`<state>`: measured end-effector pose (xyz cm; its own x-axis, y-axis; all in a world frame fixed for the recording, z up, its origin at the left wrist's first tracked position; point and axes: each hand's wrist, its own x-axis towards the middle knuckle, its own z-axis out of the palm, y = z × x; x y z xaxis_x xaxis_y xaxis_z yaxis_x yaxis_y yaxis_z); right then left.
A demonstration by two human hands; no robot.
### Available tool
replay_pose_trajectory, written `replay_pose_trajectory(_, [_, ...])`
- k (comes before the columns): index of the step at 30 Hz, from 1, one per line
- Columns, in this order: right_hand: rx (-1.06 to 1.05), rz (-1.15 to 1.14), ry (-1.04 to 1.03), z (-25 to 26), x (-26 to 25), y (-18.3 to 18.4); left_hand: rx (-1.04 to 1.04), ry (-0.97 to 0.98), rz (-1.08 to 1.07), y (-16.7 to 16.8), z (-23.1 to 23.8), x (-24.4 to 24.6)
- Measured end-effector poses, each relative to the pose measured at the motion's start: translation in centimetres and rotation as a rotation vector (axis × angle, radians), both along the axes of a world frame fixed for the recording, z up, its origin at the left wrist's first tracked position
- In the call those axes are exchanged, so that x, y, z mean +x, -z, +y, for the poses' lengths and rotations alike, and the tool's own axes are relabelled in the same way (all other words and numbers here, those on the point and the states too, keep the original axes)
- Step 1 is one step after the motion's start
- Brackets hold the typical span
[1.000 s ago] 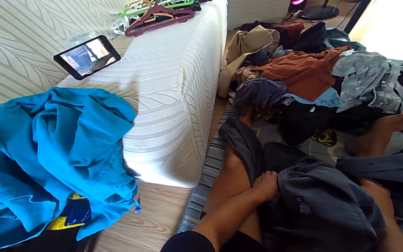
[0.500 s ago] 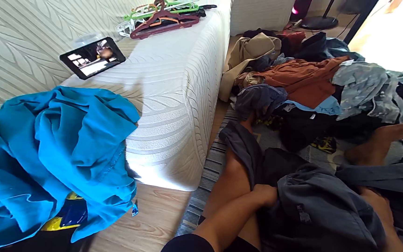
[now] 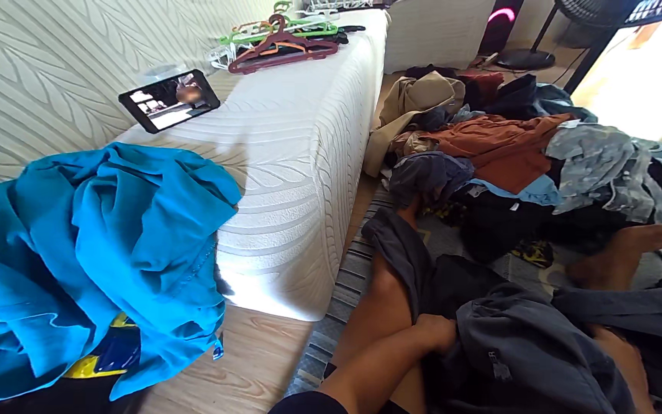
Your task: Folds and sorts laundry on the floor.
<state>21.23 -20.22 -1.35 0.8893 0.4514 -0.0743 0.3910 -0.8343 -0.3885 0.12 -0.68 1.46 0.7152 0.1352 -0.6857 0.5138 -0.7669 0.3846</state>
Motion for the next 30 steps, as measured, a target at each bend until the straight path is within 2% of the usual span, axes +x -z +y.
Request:
replay_pose_trajectory(18, [-0.058, 0.04, 0.039, 0.5, -0.2, -0.8, -0.005, 0.011, -0.002, 0.1, 0.1, 0.1])
replay_pose_trajectory(30, [-0.016, -0.001, -0.006, 0.3, -0.3, -0.8, -0.021, -0.038, -0.057, 0.6, 0.0, -0.3])
